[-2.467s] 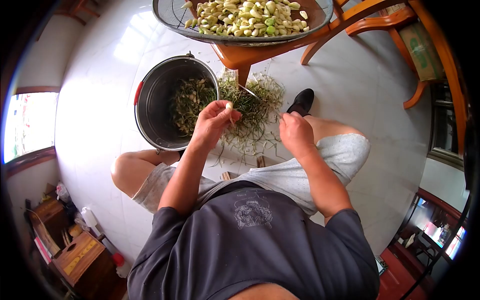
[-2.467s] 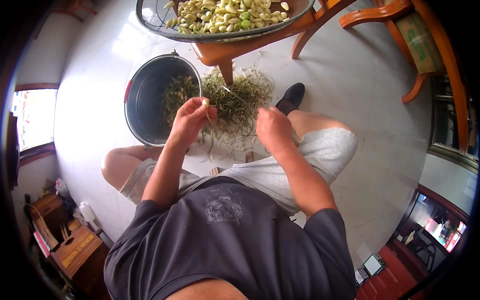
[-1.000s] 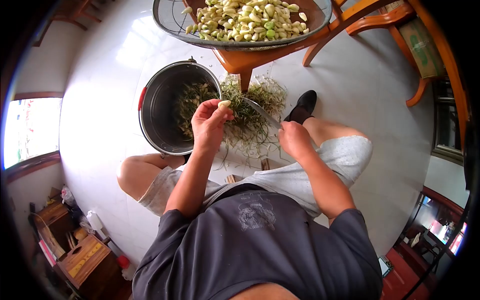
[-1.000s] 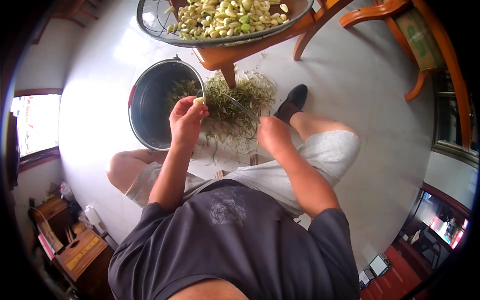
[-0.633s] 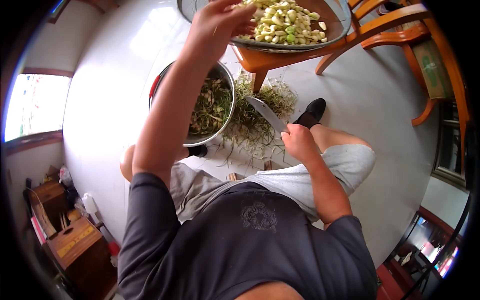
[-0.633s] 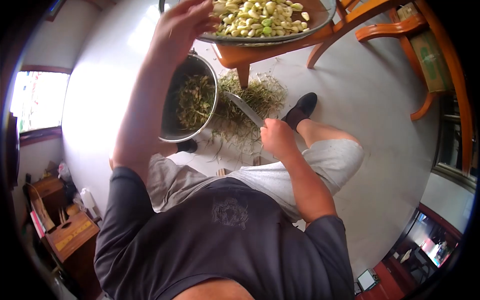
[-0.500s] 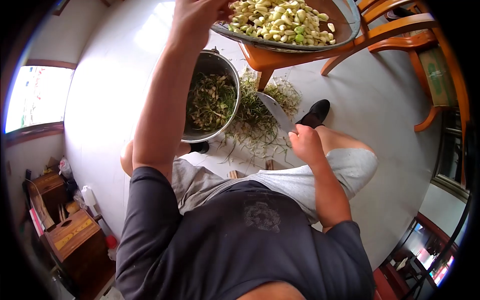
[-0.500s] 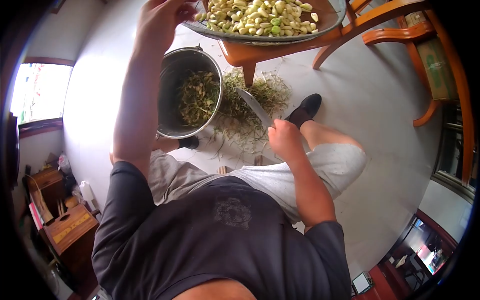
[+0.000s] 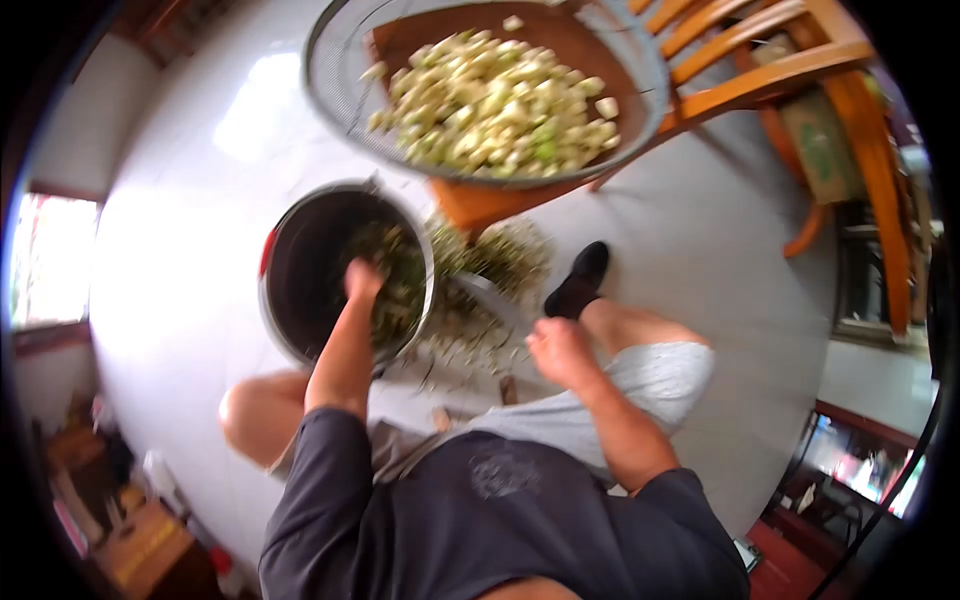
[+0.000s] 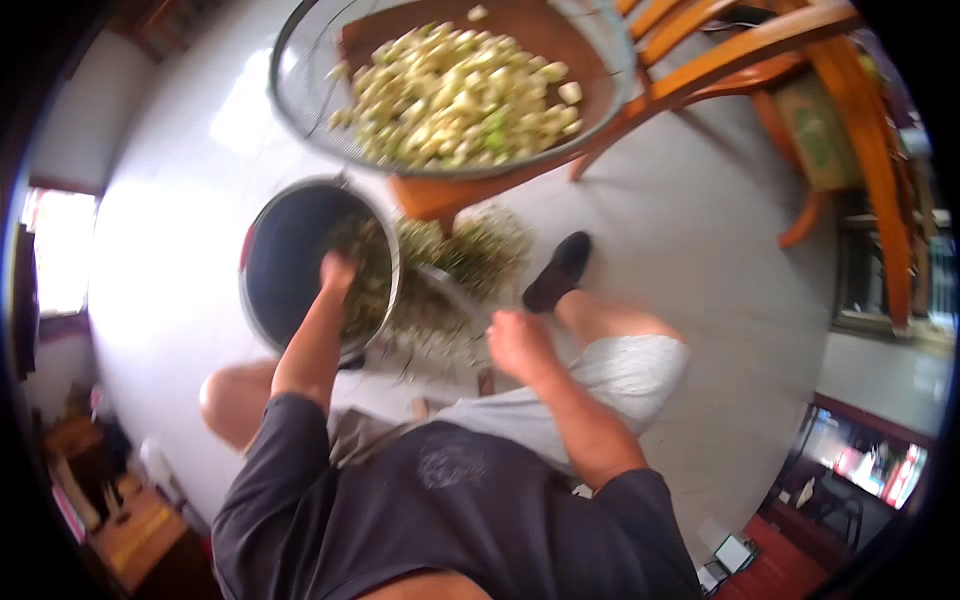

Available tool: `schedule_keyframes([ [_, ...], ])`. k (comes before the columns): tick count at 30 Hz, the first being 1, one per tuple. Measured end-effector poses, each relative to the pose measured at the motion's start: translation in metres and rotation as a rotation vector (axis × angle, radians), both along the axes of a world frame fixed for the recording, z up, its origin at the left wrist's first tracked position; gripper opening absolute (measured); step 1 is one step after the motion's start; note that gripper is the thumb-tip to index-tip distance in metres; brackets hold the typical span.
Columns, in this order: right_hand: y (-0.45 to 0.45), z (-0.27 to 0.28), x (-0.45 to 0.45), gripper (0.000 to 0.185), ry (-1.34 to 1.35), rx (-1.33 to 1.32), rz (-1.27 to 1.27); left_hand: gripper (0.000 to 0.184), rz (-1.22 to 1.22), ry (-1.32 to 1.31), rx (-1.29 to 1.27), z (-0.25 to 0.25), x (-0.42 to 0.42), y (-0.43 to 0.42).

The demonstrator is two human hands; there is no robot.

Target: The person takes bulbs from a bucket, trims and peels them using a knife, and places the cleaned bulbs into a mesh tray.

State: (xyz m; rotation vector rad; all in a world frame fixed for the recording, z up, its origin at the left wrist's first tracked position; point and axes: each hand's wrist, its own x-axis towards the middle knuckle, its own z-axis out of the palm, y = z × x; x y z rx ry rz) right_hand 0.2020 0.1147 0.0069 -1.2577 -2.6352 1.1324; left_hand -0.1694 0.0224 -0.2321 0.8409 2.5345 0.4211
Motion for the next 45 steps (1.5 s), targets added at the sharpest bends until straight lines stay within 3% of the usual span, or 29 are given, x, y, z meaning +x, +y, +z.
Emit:
schedule_keyframes([
  [1, 0.0, -0.001, -0.002, 0.017, 0.009, 0.008, 0.003, 0.034, -0.003, 0.012, 0.015, 0.014, 0.007, 0.005],
  [3, -0.003, -0.015, -0.003, 0.016, -0.011, -0.028, -0.02, 0.036, -0.122, 0.014, -0.014, -0.022, -0.01, -0.001],
  [5, -0.005, -0.019, -0.005, 0.015, -0.008, -0.082, 0.009, 0.043, -0.197, 0.054, -0.066, -0.027, -0.018, -0.004],
  [6, -0.004, -0.017, -0.006, 0.016, -0.024, -0.098, 0.027, 0.049, -0.281, 0.167, -0.086, -0.081, -0.041, -0.014],
  [7, -0.006, -0.012, -0.007, 0.017, -0.041, -0.124, 0.046, 0.053, -0.308, 0.107, -0.029, -0.071, -0.04, -0.015],
  [8, -0.007, -0.013, -0.007, 0.014, -0.015, -0.09, 0.046, 0.05, -0.193, -0.003, 0.091, -0.064, -0.038, -0.015],
  [9, -0.006, -0.014, -0.007, 0.012, 0.011, -0.065, 0.051, 0.042, -0.264, 0.068, 0.196, -0.06, -0.037, -0.011],
  [11, -0.007, -0.01, -0.006, 0.011, 0.033, -0.024, 0.032, 0.033, -0.436, 0.199, -0.199, -0.079, -0.05, 0.001],
  [14, -0.007, -0.008, -0.005, 0.011, 0.019, -0.027, 0.032, 0.026, -0.333, 0.254, -0.146, -0.065, -0.044, 0.003],
  [17, -0.008, -0.009, -0.006, 0.013, 0.018, -0.029, 0.053, 0.022, -0.351, 0.412, 0.311, -0.048, -0.036, -0.011],
  [19, -0.006, -0.007, -0.007, 0.013, -0.025, -0.067, 0.068, 0.024, 0.415, -0.486, 0.273, -0.02, -0.029, -0.002],
  [20, -0.006, -0.008, -0.005, 0.014, 0.024, -0.049, 0.081, 0.005, 0.542, -0.557, 0.383, -0.031, -0.034, -0.009],
  [21, -0.007, -0.006, -0.005, 0.014, 0.032, -0.037, 0.086, 0.003, 0.592, -0.648, 0.357, -0.024, -0.038, -0.014],
  [23, -0.008, -0.007, -0.007, 0.013, 0.067, -0.014, 0.078, 0.023, 0.665, -0.582, 0.46, 0.03, -0.011, -0.01],
  [30, -0.01, 0.006, -0.006, 0.017, 0.059, 0.026, 0.085, 0.019, 0.386, -0.59, 0.363, 0.133, 0.002, -0.014],
  [34, -0.01, 0.02, -0.011, 0.018, 0.111, 0.026, 0.07, 0.036, 0.308, -0.796, 0.711, 0.185, 0.011, -0.023],
  [40, -0.014, 0.038, -0.013, 0.017, 0.126, 0.006, 0.079, 0.055, 0.225, -0.793, 0.958, 0.239, 0.016, -0.046],
  [45, -0.015, 0.039, -0.015, 0.015, 0.152, -0.009, 0.062, 0.054, 0.191, -0.96, 1.133, 0.247, 0.026, -0.054],
])
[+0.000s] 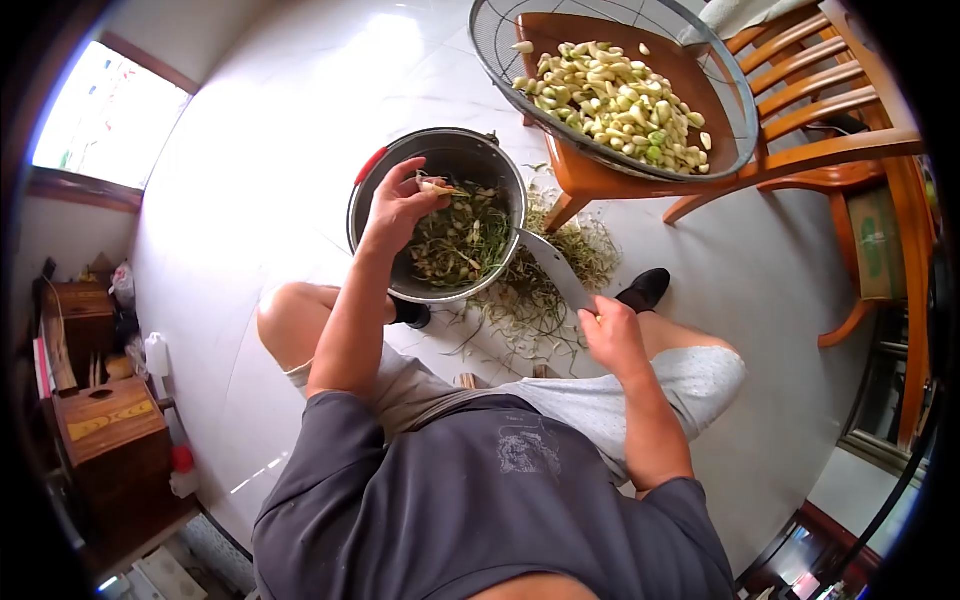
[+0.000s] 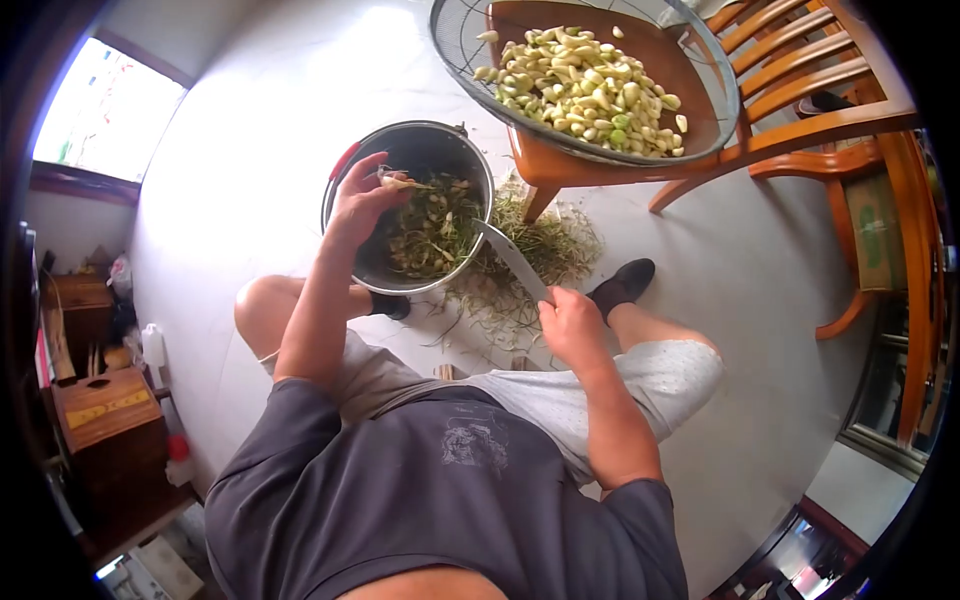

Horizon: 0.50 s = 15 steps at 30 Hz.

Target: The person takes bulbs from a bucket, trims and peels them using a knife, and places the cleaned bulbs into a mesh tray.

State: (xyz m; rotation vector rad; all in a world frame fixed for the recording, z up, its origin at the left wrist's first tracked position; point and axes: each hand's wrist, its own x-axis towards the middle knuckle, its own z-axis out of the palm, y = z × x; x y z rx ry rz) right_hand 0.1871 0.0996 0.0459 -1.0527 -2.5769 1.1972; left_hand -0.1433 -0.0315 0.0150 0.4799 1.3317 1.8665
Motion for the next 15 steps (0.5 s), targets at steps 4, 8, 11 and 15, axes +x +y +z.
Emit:
schedule_keyframes([
  [4, -0.002, -0.004, -0.002, 0.018, 0.092, 0.072, -0.009, 0.058, -0.098, 0.014, 0.02, -0.011, 0.0, 0.001],
  [8, -0.004, -0.005, -0.007, 0.018, 0.15, 0.061, -0.018, 0.059, -0.147, 0.074, -0.172, -0.014, 0.005, 0.003],
  [11, -0.002, -0.008, -0.005, 0.016, 0.131, 0.07, -0.017, 0.049, -0.137, -0.03, -0.169, -0.022, 0.011, 0.005],
  [15, 0.003, 0.002, -0.002, 0.019, 0.041, -0.024, -0.057, 0.045, -0.172, -0.148, -0.106, -0.017, 0.01, 0.005],
])
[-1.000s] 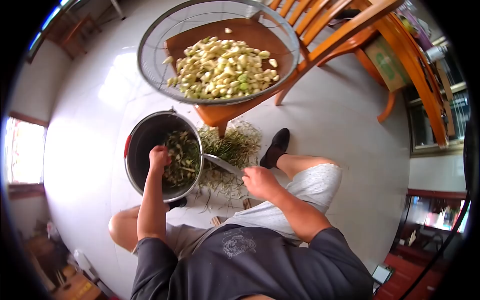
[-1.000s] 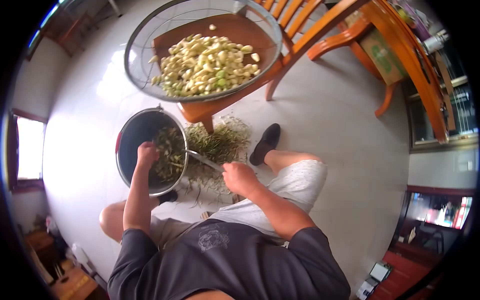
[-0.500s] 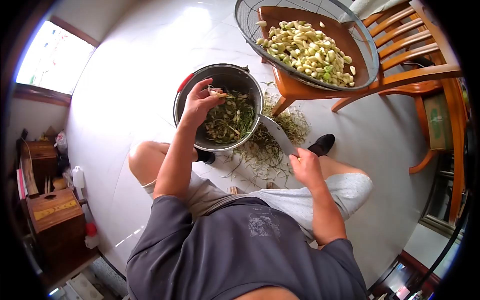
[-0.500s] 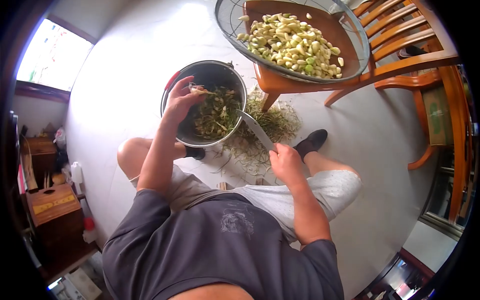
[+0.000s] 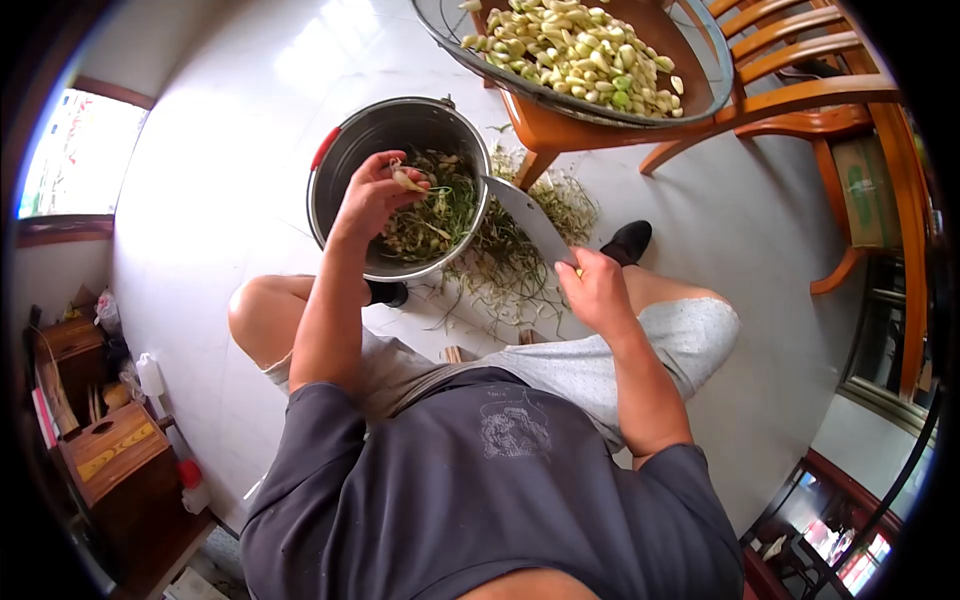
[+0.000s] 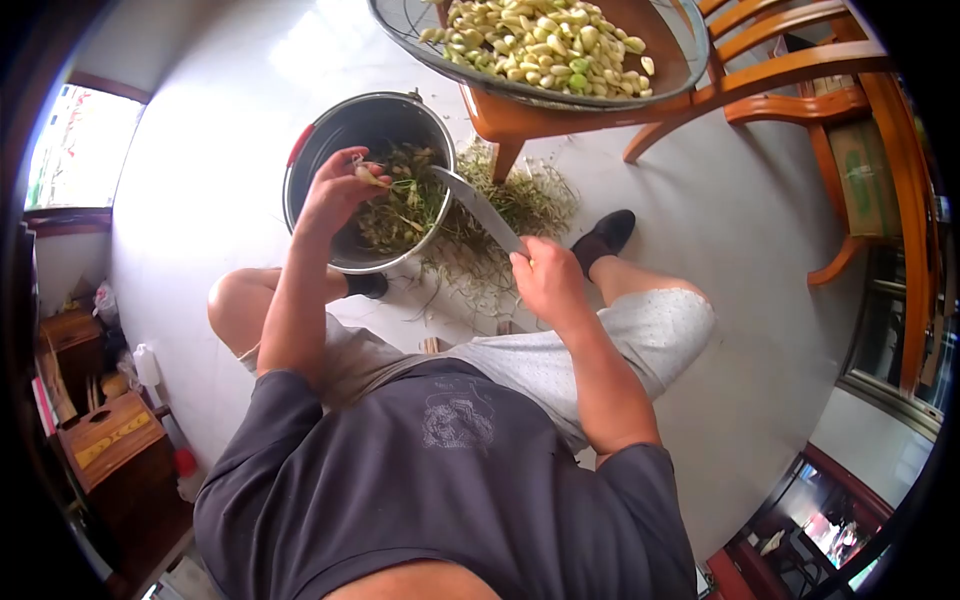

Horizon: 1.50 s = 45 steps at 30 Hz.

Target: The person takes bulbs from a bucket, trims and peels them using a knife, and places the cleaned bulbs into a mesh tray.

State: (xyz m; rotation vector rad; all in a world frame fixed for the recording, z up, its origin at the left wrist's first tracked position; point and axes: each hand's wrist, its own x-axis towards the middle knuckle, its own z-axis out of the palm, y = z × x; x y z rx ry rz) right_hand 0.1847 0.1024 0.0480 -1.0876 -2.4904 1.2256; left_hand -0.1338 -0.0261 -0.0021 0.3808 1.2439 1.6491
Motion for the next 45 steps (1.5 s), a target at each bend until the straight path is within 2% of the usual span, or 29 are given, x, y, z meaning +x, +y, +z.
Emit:
schedule_keyframes([
  [3, 0.006, -0.006, 0.005, 0.018, 0.11, 0.106, -0.038, 0.048, -0.047, 0.192, -0.159, 0.016, 0.005, 0.005],
  [6, 0.01, 0.002, 0.008, 0.018, 0.04, 0.042, -0.057, 0.052, -0.202, 0.474, -0.306, -0.004, 0.0, 0.004],
  [9, 0.009, -0.001, 0.007, 0.018, 0.059, 0.045, -0.067, 0.047, -0.221, 0.397, -0.297, -0.012, 0.011, 0.007],
  [11, 0.008, -0.002, 0.007, 0.018, 0.086, 0.042, -0.076, 0.034, -0.21, 0.263, -0.278, -0.011, 0.022, 0.012],
  [14, 0.005, 0.001, 0.005, 0.018, 0.102, 0.017, -0.077, 0.038, -0.177, 0.149, -0.231, -0.017, 0.03, 0.015],
  [15, 0.005, 0.001, 0.005, 0.018, 0.098, 0.018, -0.074, 0.045, -0.193, 0.092, -0.174, -0.014, 0.031, 0.017],
  [23, -0.01, -0.006, -0.006, 0.017, 0.222, 0.213, -0.004, 0.006, -0.068, -0.345, -0.046, -0.01, 0.063, 0.022],
  [27, -0.013, -0.009, -0.013, 0.018, 0.232, 0.304, 0.017, 0.01, -0.067, -0.491, -0.013, -0.01, 0.084, 0.019],
  [35, -0.018, -0.012, -0.018, 0.022, 0.149, 0.434, 0.069, 0.015, -0.056, -0.548, -0.023, -0.005, 0.103, 0.019],
  [45, -0.02, -0.01, -0.02, 0.022, 0.147, 0.548, 0.087, 0.008, -0.022, -0.582, 0.005, -0.011, 0.109, 0.019],
])
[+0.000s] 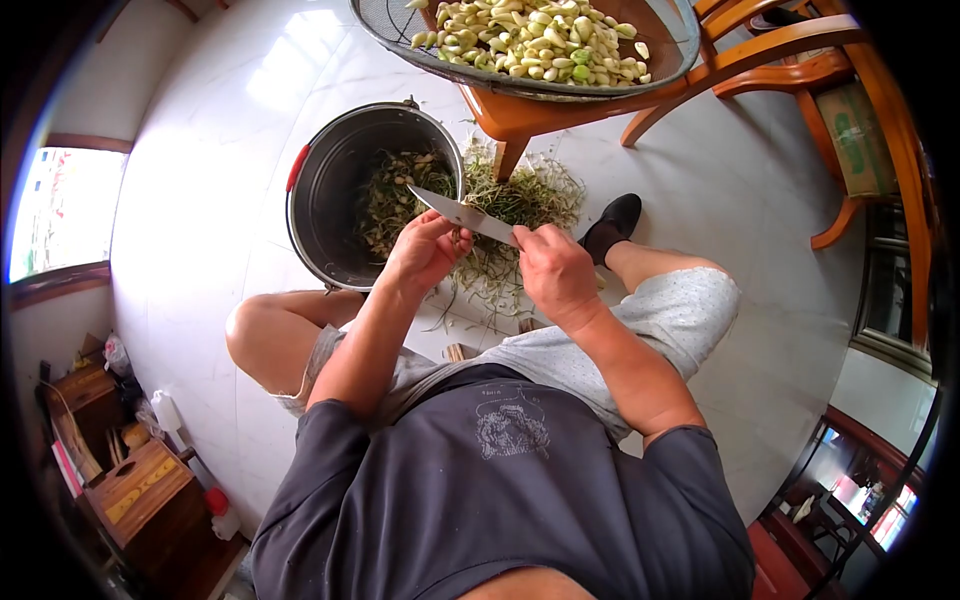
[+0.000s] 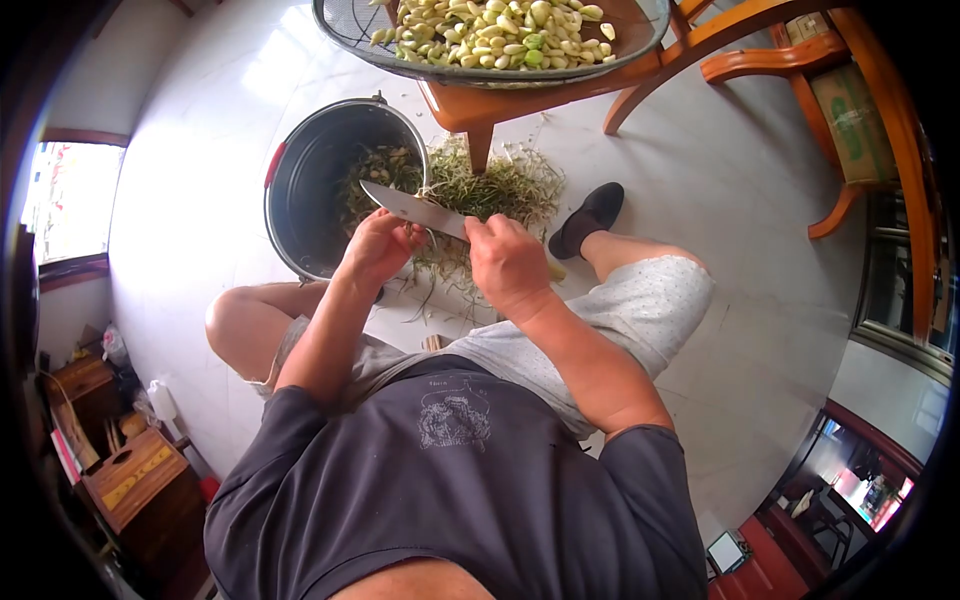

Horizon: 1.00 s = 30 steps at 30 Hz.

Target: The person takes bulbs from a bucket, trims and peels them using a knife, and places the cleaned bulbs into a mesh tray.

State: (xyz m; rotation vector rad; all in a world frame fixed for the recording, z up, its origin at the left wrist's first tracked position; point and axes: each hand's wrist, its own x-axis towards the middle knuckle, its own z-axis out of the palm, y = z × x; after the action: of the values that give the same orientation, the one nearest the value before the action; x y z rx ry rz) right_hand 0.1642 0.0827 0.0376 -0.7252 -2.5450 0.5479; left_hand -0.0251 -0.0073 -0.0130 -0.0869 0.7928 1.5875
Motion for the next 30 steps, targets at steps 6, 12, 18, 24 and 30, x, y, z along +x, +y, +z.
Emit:
schedule_keyframes([
  [6, 0.0, -0.003, 0.001, 0.023, -0.019, 0.029, -0.002, 0.007, 0.0, 0.144, 0.001, 0.004, 0.003, 0.0],
  [12, 0.0, -0.008, 0.001, 0.021, -0.01, -0.056, -0.036, 0.007, -0.064, 0.295, 0.009, 0.011, 0.001, -0.001],
  [18, 0.026, -0.026, 0.022, 0.013, -0.371, -0.409, -0.235, 0.014, -0.093, 0.272, 0.073, 0.032, -0.007, 0.0],
  [24, 0.023, -0.022, 0.017, 0.015, -0.064, -0.386, -0.163, 0.016, -0.017, 0.304, 0.178, 0.008, -0.013, 0.002],
  [30, 0.009, 0.001, 0.002, 0.026, 0.09, -0.179, -0.01, 0.018, -0.009, 0.436, 0.103, -0.002, -0.012, 0.001],
])
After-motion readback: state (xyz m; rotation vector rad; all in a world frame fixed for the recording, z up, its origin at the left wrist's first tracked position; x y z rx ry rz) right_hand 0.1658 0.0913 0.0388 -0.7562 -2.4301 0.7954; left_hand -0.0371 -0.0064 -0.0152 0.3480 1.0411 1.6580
